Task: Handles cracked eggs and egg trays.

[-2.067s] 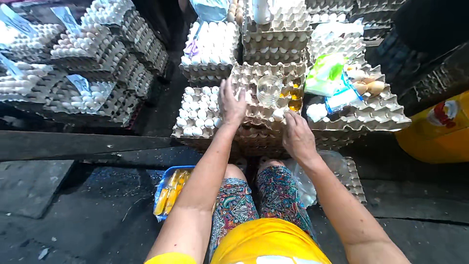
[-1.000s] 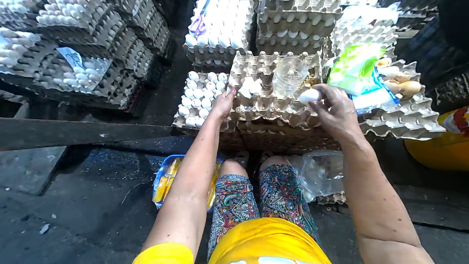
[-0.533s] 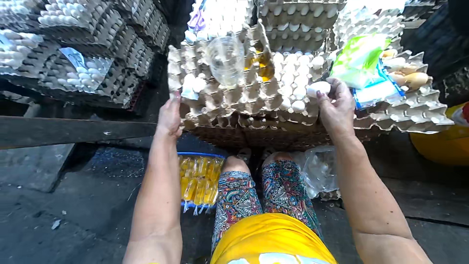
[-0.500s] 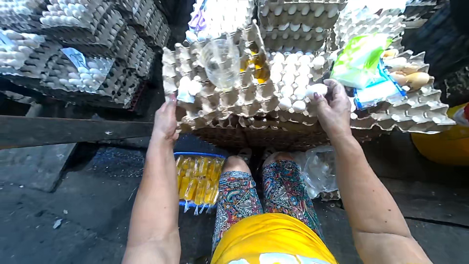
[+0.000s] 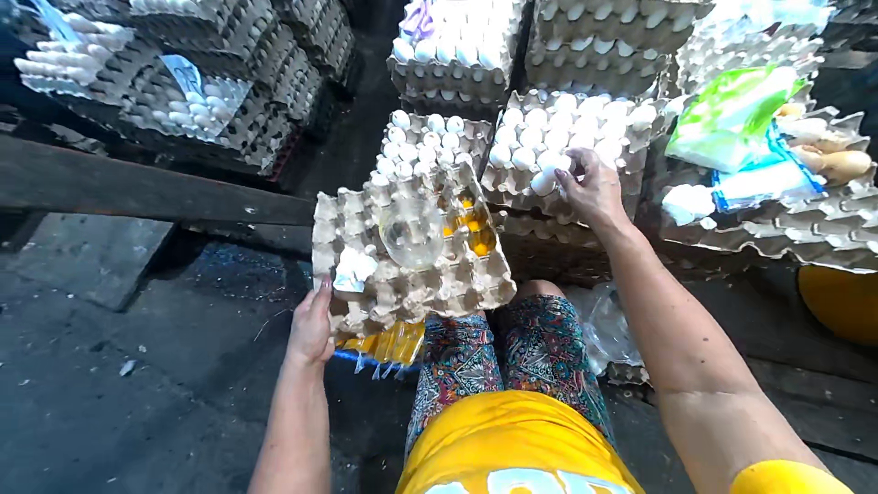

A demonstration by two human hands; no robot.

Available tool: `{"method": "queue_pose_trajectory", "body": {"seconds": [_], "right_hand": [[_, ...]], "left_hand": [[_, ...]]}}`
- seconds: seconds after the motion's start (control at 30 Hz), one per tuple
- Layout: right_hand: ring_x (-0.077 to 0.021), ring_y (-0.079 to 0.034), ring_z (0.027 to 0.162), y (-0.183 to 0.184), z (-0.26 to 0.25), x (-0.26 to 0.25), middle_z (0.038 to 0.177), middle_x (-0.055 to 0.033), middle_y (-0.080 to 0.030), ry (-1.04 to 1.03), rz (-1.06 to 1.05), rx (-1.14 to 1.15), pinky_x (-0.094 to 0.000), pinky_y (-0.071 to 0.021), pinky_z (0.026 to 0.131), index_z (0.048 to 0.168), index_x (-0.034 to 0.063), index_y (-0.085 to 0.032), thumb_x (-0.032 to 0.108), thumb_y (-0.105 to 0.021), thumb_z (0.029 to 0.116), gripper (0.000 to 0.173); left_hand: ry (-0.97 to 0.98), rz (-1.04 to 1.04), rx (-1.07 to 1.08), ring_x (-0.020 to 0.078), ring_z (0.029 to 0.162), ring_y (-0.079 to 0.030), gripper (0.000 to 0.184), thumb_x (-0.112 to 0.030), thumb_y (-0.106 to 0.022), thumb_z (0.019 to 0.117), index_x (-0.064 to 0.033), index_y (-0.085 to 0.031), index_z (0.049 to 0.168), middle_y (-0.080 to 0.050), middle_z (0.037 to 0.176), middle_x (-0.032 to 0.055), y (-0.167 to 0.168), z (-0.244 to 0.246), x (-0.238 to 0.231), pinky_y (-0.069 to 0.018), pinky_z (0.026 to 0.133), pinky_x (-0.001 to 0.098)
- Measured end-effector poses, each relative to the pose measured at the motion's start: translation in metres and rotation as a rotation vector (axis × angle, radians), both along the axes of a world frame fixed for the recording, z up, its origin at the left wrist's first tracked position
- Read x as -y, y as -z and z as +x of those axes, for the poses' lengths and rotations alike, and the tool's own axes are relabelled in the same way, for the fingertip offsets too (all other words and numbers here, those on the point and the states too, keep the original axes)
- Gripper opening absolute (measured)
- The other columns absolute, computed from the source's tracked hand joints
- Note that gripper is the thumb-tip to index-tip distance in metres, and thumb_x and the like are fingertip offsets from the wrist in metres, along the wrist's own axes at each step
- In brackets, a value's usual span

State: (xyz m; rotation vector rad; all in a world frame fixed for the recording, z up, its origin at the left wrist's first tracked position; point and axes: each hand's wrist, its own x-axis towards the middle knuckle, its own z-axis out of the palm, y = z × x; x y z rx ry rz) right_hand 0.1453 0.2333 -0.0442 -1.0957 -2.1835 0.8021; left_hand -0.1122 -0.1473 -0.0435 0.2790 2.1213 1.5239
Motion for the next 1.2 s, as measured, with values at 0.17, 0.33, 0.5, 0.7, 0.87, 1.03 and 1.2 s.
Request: {"method": "queue_pose_trajectory", "body": {"seconds": [0.17,0.33,0.5,0.7,0.87,1.03,1.2], "right_hand": [[-0.042,-0.065,0.111,-0.007,-0.021,0.009,0.117,-0.0258,-0.067,-0.083,0.08,0.052,-0.0605,-0.048,0.099,0.134,-0.003,-0.059,0.025,-0.064,0.1012,0.043],[-0.0496,-0.054,0.128,-0.007,-0.056,0.019,0.131,-0.0274,-0.063,-0.114,0.196,0.411,-0.0713,-0.0377,0.102,0.136,0.0016,-0.061,0.022,-0.064,0.0987,0.042],[-0.061,-0.043,0.132,-0.006,-0.066,0.027,0.14,-0.0357,-0.052,-0.181,0.229,0.483,-0.081,-0.0344,0.097,0.133,-0.0065,-0.06,0.014,-0.066,0.0957,0.043],[-0.0373,-0.064,0.115,-0.085,-0.044,0.143,0.133,-0.0251,-0.06,-0.48,0.263,0.066,-0.0529,-0.0542,0.096,0.137,0.0009,-0.06,0.025,-0.055,0.106,0.039],[-0.0326,-0.069,0.104,-0.073,-0.051,0.267,0.13,-0.0197,-0.065,-0.793,0.462,-0.055,-0.0434,-0.0608,0.078,0.125,0.0039,-0.07,0.006,-0.064,0.0945,0.031],[-0.044,-0.057,0.122,-0.037,-0.116,0.28,0.138,-0.0244,-0.054,-0.868,0.348,0.447,-0.0527,-0.057,0.082,0.142,0.003,-0.057,0.013,-0.067,0.097,0.047],[-0.0418,-0.062,0.113,-0.022,-0.131,0.268,0.115,-0.0213,-0.065,-0.966,0.332,0.375,-0.0545,-0.0556,0.086,0.105,-0.0026,-0.069,0.006,-0.068,0.0942,0.014]], "left_hand": [[-0.006,-0.018,0.003,0.0083,0.095,-0.069,0.043,-0.033,-0.037,0.1122,-0.0025,-0.057,0.135,-0.069,0.11,0.0057,0.012,0.01,0.03,-0.0589,0.086,0.0307],[-0.028,-0.024,0.012,0.0099,0.099,-0.067,0.04,-0.029,-0.04,0.1116,-0.0005,-0.057,0.134,-0.067,0.112,0.0095,0.015,0.022,0.041,-0.057,0.088,0.0319],[-0.019,-0.002,0.056,0.0166,0.102,-0.066,0.042,-0.031,-0.04,0.1119,-0.0016,-0.056,0.137,-0.066,0.119,0.014,0.018,0.033,0.053,-0.056,0.091,0.0387],[-0.038,0.015,0.056,0.0219,0.121,-0.062,0.051,-0.042,-0.041,0.1102,-0.0047,-0.055,0.142,-0.062,0.135,0.0157,0.032,0.047,0.051,-0.0508,0.103,0.0462],[-0.105,0.029,0.052,0.023,0.108,-0.066,0.054,-0.046,-0.035,0.1107,-0.0049,-0.056,0.139,-0.066,0.122,0.0164,0.046,0.065,0.041,-0.0556,0.092,0.0474],[-0.19,0.183,0.062,0.0207,0.113,-0.064,0.045,-0.031,-0.038,0.112,-0.0006,-0.051,0.143,-0.064,0.126,0.0169,0.053,0.078,0.038,-0.0538,0.099,0.043],[-0.227,0.164,0.053,0.0198,0.128,-0.058,0.052,-0.039,-0.039,0.1112,-0.0006,-0.051,0.144,-0.06,0.139,0.0165,0.058,0.079,0.043,-0.0448,0.111,0.0421]]}}
